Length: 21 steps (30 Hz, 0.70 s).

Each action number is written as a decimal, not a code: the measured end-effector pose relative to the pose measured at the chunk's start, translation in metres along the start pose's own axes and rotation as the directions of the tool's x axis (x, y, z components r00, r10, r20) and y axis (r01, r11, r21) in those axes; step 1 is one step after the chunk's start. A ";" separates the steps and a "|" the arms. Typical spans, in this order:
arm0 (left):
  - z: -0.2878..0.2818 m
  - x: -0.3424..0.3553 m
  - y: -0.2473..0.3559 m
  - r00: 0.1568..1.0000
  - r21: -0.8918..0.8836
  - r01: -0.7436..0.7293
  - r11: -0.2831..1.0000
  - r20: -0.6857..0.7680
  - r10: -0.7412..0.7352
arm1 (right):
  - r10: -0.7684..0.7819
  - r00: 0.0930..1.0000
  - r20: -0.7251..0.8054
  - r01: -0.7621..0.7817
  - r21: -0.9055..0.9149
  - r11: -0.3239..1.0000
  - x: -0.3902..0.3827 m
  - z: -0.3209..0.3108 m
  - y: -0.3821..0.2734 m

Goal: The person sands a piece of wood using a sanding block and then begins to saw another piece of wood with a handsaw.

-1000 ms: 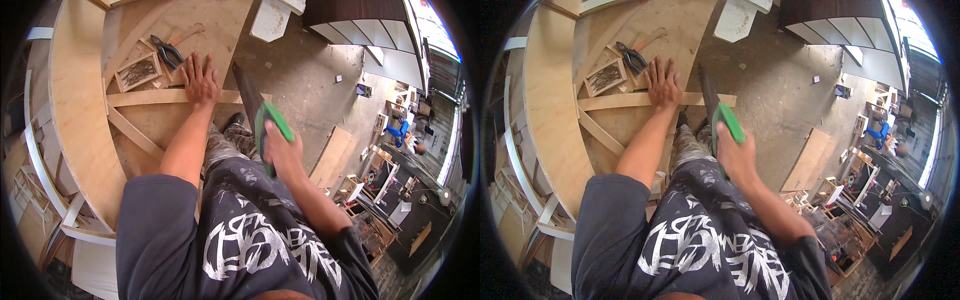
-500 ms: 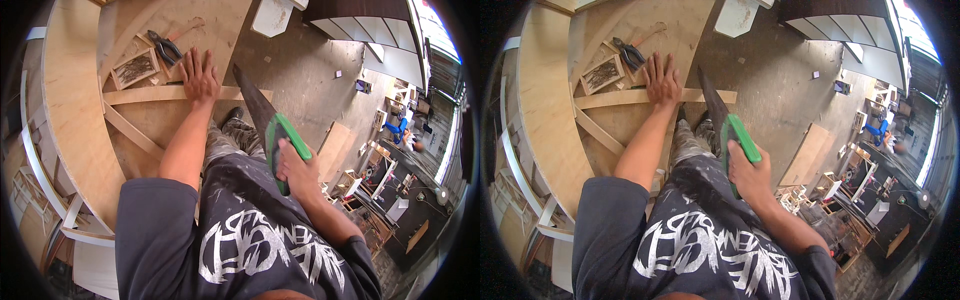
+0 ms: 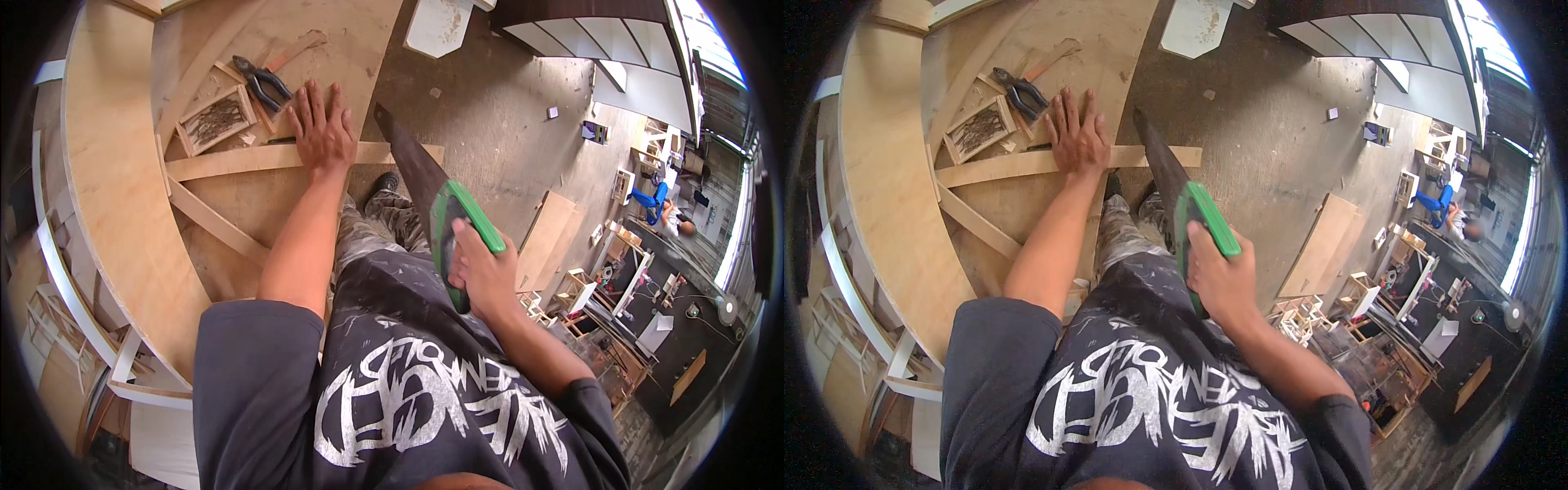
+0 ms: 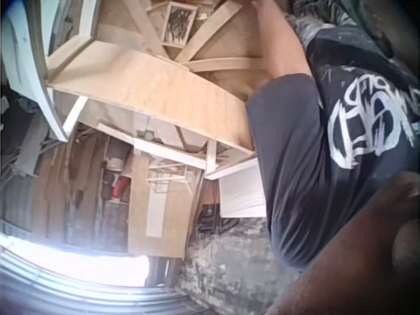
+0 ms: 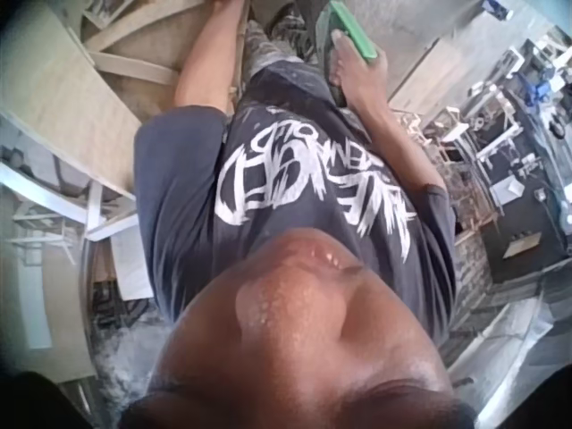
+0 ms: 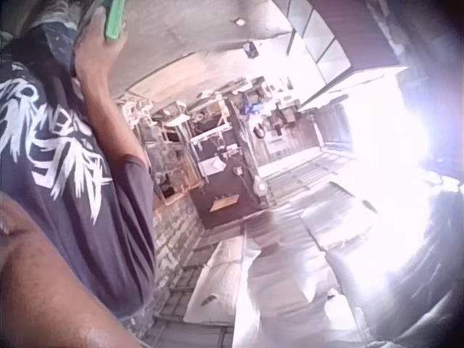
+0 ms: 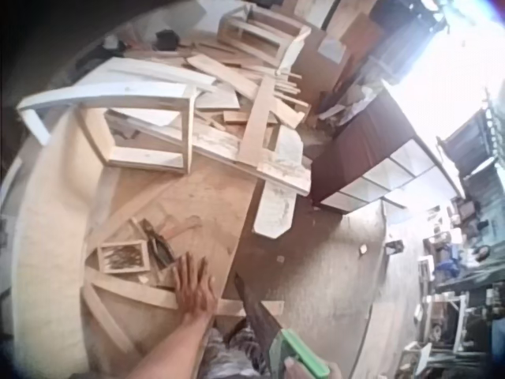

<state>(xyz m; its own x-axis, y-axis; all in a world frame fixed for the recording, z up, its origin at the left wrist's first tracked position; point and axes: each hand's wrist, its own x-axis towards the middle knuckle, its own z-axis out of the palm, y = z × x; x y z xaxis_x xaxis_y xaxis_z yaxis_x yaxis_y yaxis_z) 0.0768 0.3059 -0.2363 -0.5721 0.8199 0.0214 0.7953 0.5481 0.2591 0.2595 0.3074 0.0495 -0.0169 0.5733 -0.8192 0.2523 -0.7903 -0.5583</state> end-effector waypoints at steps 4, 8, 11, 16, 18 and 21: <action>-0.003 0.001 0.001 1.000 0.030 -0.011 0.999 0.016 0.011 | -0.118 0.993 -0.025 0.115 -0.096 0.989 0.080 0.021 0.022; 0.003 -0.004 0.000 0.999 -0.008 0.004 1.000 0.034 -0.003 | -0.045 0.999 0.005 0.045 -0.057 0.997 0.045 0.018 0.013; 0.003 0.000 -0.002 0.999 0.009 -0.003 1.000 0.040 0.002 | -0.004 1.000 -0.017 0.003 -0.055 0.998 0.000 -0.002 0.005; -0.003 -0.004 0.002 1.000 -0.003 -0.011 1.000 0.000 0.011 | -0.091 0.994 -0.052 0.083 -0.133 0.988 0.066 0.019 0.016; 0.004 0.001 0.000 1.000 -0.049 -0.003 0.999 -0.025 0.002 | -0.015 1.000 -0.023 0.015 -0.031 0.999 0.086 0.032 0.008; 0.002 0.000 0.000 1.000 -0.032 0.016 0.999 -0.006 -0.016 | -0.087 0.996 -0.010 0.086 -0.099 0.991 0.045 0.018 0.016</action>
<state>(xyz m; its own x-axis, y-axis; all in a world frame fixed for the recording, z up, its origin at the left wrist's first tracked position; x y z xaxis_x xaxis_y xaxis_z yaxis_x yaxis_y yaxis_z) 0.0774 0.3063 -0.2386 -0.5860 0.8100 0.0228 0.7792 0.5556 0.2901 0.2452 0.3164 0.0017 -0.0288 0.6422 -0.7660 0.3441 -0.7131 -0.6108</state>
